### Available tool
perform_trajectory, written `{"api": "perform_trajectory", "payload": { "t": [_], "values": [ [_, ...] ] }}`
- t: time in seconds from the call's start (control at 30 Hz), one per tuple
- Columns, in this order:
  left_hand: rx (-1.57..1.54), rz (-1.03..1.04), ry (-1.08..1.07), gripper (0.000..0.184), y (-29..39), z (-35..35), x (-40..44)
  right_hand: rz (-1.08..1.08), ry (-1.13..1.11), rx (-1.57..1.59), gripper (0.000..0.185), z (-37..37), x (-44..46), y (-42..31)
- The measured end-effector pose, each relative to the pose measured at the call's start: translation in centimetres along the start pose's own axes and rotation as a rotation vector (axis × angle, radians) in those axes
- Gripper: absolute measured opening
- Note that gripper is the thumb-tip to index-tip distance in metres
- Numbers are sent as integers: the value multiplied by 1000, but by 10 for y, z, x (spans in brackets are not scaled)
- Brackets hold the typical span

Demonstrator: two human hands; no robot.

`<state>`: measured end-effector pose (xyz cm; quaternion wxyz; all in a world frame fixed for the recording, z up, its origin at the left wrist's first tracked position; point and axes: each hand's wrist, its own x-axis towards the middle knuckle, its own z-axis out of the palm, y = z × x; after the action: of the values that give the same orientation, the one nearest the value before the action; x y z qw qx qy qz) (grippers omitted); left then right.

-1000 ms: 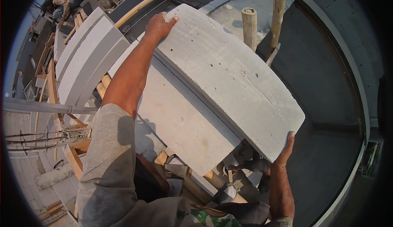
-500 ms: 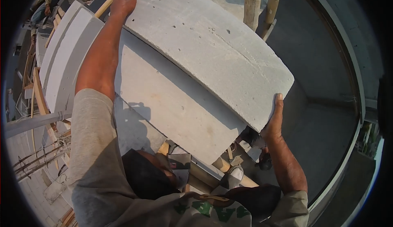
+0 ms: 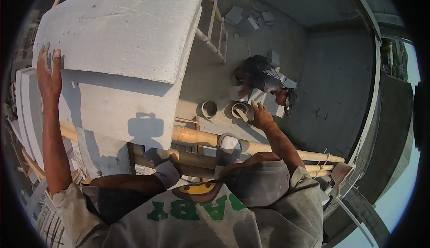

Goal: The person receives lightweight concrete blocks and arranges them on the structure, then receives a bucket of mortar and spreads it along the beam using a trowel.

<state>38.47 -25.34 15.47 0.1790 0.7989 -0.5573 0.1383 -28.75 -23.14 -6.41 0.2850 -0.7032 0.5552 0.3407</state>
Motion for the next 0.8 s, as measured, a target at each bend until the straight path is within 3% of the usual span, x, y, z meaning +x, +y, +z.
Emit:
{"api": "perform_trajectory", "payload": {
  "t": [0.1, 0.17, 0.37, 0.47, 0.63, 0.7, 0.8],
  "values": [
    [196, 207, -44, 61, 24, -5, -11, -41, 4, -60, 101, 29, 12, 15],
    [238, 130, -181, 58, 29, -1, -18, -23, 11, -20, 96, 34, 16, 26],
    [151, 54, -287, 55, 28, 1, -20, 292, 107, 361, 96, 30, 29, 51],
    [94, 14, -284, 56, 30, -1, -19, 202, 199, 154, 91, 35, 38, 68],
    [48, -54, -301, 57, 39, 0, -21, 284, 189, 254, 91, 15, 49, 89],
    [56, -51, -277, 58, 32, 2, -22, 194, 241, 53, 91, 10, 48, 92],
    [68, -62, -269, 58, 33, 3, -22, 260, 215, 96, 107, -3, 30, 63]
  ]
}}
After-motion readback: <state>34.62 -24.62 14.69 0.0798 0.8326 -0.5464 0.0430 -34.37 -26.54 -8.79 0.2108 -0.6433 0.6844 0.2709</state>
